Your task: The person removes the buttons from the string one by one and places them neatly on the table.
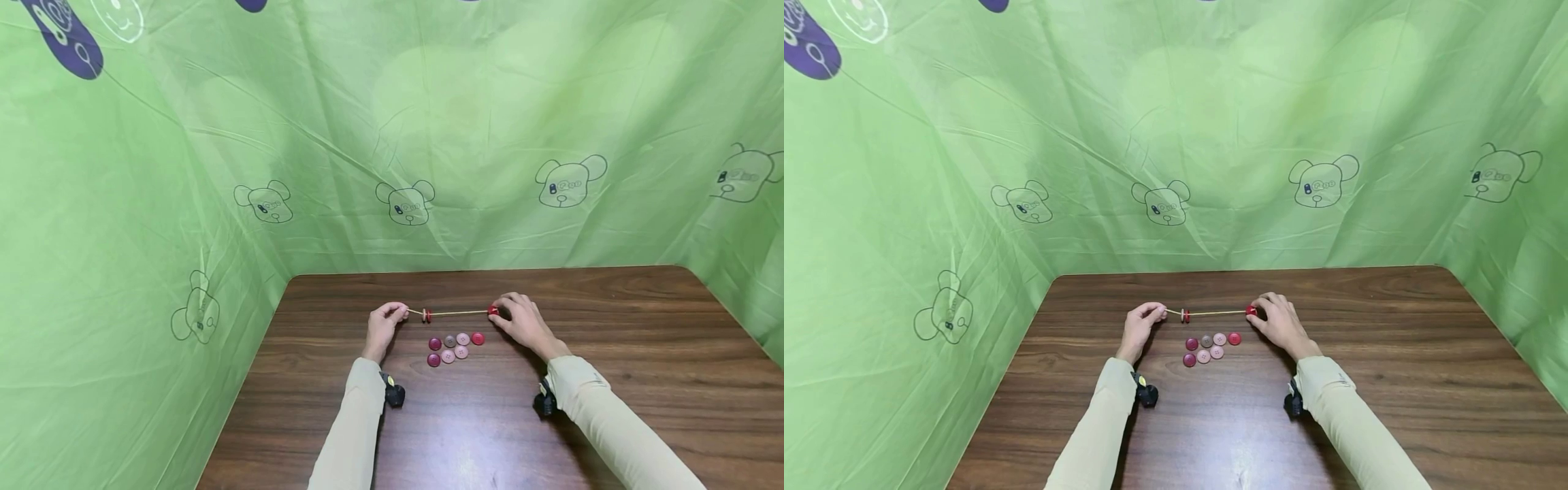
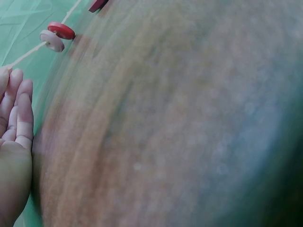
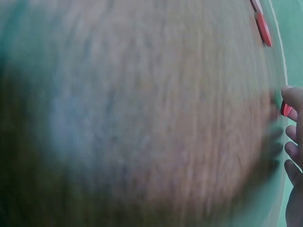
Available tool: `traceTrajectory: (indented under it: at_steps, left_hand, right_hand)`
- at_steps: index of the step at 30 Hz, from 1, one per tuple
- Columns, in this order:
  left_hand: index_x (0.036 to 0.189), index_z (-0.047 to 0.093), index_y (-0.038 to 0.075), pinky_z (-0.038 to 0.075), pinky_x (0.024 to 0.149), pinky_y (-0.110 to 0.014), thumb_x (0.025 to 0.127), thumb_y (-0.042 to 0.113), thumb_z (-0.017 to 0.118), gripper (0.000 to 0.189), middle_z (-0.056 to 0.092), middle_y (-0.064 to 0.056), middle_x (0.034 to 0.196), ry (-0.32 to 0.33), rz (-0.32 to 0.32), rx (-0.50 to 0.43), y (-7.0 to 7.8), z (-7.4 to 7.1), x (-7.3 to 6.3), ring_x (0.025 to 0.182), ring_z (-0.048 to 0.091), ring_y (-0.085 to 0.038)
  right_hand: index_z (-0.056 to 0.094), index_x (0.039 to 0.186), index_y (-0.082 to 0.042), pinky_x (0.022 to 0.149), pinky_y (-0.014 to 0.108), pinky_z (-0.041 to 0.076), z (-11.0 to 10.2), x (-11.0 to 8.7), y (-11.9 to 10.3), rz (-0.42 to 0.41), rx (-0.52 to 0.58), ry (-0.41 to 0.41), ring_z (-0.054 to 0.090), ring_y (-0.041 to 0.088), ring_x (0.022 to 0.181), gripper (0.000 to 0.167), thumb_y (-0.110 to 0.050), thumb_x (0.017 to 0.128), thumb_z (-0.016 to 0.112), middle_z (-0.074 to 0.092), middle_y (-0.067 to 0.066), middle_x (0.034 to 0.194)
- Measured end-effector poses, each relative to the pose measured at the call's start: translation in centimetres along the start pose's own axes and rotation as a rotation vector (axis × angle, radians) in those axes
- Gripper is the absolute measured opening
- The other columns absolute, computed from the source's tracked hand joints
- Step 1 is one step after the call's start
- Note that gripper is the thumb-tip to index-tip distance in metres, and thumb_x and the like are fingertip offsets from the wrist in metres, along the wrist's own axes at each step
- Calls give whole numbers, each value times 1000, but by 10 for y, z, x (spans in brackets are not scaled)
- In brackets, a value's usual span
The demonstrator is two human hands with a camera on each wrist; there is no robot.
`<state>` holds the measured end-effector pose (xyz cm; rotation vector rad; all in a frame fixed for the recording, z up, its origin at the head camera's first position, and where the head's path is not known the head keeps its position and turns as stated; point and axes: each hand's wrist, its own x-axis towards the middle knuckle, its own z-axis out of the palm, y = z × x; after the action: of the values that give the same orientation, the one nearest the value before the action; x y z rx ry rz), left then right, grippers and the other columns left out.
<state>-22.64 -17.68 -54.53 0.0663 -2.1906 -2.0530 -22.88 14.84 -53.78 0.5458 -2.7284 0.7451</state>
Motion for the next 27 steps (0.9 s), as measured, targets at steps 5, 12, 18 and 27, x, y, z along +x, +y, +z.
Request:
traceTrajectory:
  at_steps: [5,12,18,27]
  left_hand:
    - [96,71,-2,57,78,-33,89,12,68,16,72,-12,83,4,-14,0,1,0,-1,83,70,-27]
    - [96,70,-4,57,78,-34,89,11,67,17,72,-18,87,4,4,6,1,0,-1,78,68,-16]
    - [97,70,-3,56,75,-27,88,15,69,20,72,-14,86,9,-7,11,0,-1,-1,75,65,-8]
    - [102,67,-9,53,88,-49,90,9,65,21,68,-31,97,-49,13,30,28,-3,-15,95,65,-42]
  right_hand:
    - [68,102,-9,86,51,39,-2,0,2,10,-3,-5,51,36,110,27,-29,86,71,60,14,115]
    - [68,103,-8,87,53,40,-4,-4,7,-2,-17,3,51,37,110,27,-28,85,71,60,15,116]
    - [68,101,-10,87,52,39,-5,-8,6,-38,-18,21,51,37,109,26,-28,84,72,61,14,115]
    - [68,103,-10,86,52,40,-9,-16,-11,-113,-5,2,52,34,109,27,-28,83,74,60,12,114]
